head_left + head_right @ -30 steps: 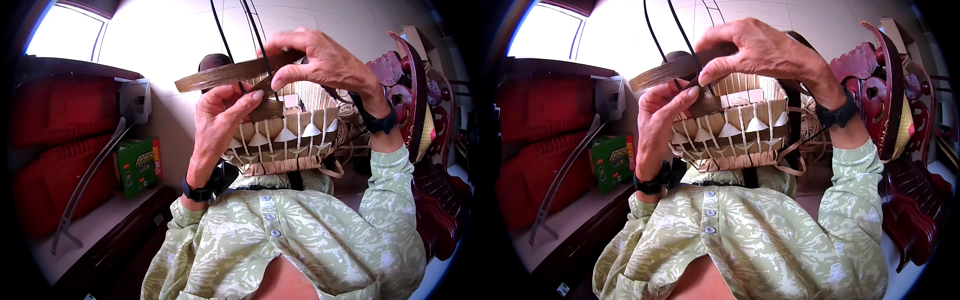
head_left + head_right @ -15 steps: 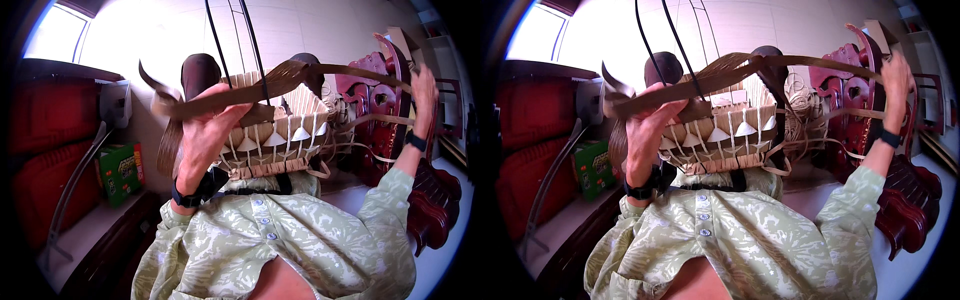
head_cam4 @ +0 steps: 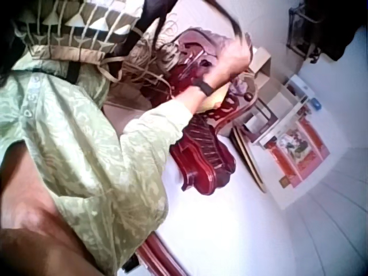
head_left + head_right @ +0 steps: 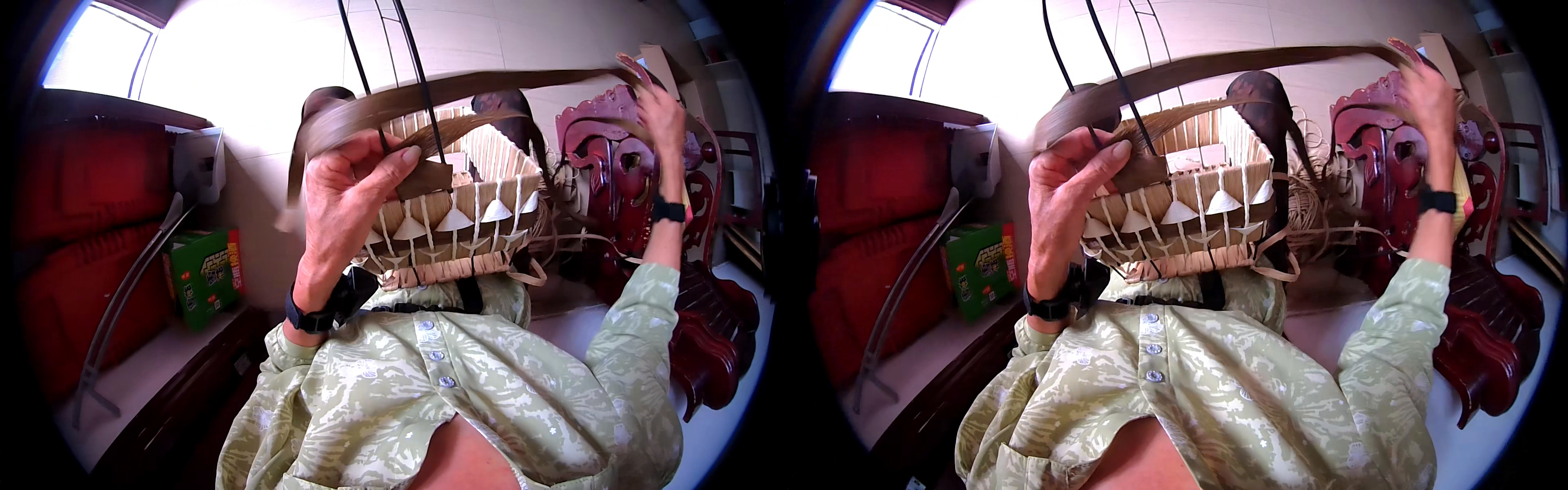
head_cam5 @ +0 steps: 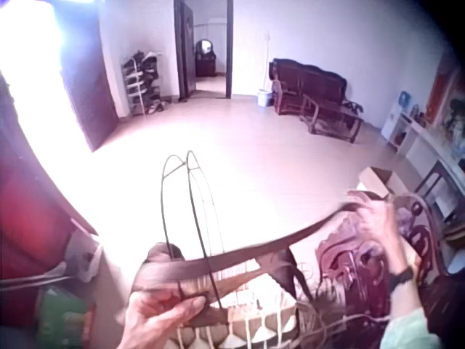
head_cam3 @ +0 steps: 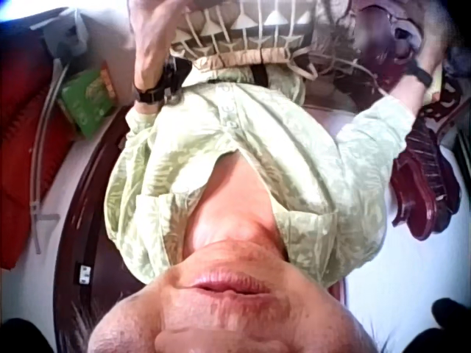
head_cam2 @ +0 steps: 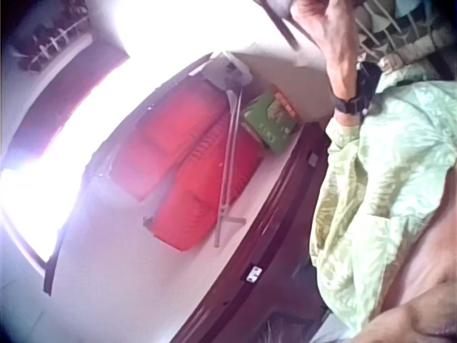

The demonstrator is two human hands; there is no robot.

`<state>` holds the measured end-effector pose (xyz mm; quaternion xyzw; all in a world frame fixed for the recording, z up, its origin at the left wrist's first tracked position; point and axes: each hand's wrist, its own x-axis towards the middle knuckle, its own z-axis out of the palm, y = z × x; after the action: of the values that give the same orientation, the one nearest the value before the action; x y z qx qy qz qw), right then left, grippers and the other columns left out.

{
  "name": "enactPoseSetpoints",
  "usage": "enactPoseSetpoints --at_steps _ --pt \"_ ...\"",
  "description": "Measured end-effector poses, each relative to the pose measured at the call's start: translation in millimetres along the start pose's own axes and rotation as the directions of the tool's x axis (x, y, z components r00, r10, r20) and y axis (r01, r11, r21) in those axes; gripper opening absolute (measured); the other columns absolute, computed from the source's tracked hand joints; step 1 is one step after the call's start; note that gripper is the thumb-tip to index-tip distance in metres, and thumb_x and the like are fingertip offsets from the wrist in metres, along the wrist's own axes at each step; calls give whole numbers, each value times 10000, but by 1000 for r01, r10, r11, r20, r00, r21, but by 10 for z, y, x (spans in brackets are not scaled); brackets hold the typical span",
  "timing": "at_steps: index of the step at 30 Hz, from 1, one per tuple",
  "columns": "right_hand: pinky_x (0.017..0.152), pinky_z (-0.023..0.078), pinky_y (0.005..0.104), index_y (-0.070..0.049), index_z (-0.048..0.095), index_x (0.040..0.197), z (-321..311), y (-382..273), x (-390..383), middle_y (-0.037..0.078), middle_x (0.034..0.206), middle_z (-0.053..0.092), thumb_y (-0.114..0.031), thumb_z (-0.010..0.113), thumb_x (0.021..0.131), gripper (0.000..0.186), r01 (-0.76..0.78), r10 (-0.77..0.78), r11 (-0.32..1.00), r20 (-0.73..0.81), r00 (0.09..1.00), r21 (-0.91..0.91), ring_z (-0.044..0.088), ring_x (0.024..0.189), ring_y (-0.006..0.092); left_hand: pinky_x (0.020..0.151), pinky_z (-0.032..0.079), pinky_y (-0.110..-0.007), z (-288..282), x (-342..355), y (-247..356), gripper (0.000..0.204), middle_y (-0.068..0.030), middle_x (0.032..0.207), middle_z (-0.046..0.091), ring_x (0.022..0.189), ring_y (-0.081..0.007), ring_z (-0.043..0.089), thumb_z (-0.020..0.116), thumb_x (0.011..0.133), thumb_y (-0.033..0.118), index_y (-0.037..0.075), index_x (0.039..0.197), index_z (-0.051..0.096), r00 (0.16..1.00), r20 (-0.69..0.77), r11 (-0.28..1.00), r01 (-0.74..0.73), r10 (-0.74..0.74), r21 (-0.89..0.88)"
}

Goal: The person weaves a basket by threading long strips of material through a circular frame, wrapping the strips around the frame and pulling them through existing weaves to secure them.

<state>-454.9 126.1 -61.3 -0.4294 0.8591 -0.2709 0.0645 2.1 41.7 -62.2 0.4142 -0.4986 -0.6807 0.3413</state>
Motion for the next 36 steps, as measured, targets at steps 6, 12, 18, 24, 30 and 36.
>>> enactPoseSetpoints --at_steps 6,12,18,24,30,36 --pt "952 441 456 -34 602 1195 -522 -43 -144 171 1172 627 -239 554 906 358 0 -339 634 -277 899 -774 580 1107 349 541 397 -151 4 29 -84 69 62 727 619 636 11 515 705 863 82 21 893 689 999 10 998 -47 47 28" --pt "682 469 224 -48 671 1014 1059 -2017 -865 3 838 654 -269 647 892 254 674 -820 544 145 554 500 593 730 90 558 407 -153 -13 38 -30 74 55 750 629 652 7 531 693 872 83 32 925 687 1000 24 1000 19 -19 2" --pt "626 461 205 -65 676 848 808 -1503 -550 -31 743 617 -226 646 889 169 160 -449 826 460 766 541 548 671 33 567 409 -147 -40 31 -46 82 52 766 628 673 7 538 687 879 88 17 917 671 999 52 1000 9 -10 21" --pt "832 483 272 -56 676 1032 826 -1634 -566 47 973 680 -408 573 940 378 463 -578 800 284 765 381 613 935 138 580 432 -160 -46 52 -27 79 38 776 662 644 -5 546 713 853 97 45 904 685 995 96 999 34 -33 -10" --pt "619 457 238 -21 650 864 767 -2048 -604 -10 727 614 -298 722 834 288 102 -528 839 757 385 534 566 704 59 631 472 -161 -87 60 -37 116 17 833 668 722 -17 583 692 862 48 5 966 662 985 171 1000 5 0 -24" --pt "483 377 282 -10 595 765 327 -2279 -1030 69 554 544 -99 712 789 149 644 -701 696 495 513 318 548 495 166 653 485 -162 -83 32 -48 105 25 835 650 761 -15 587 671 870 15 -14 967 645 975 219 997 -34 48 -69"
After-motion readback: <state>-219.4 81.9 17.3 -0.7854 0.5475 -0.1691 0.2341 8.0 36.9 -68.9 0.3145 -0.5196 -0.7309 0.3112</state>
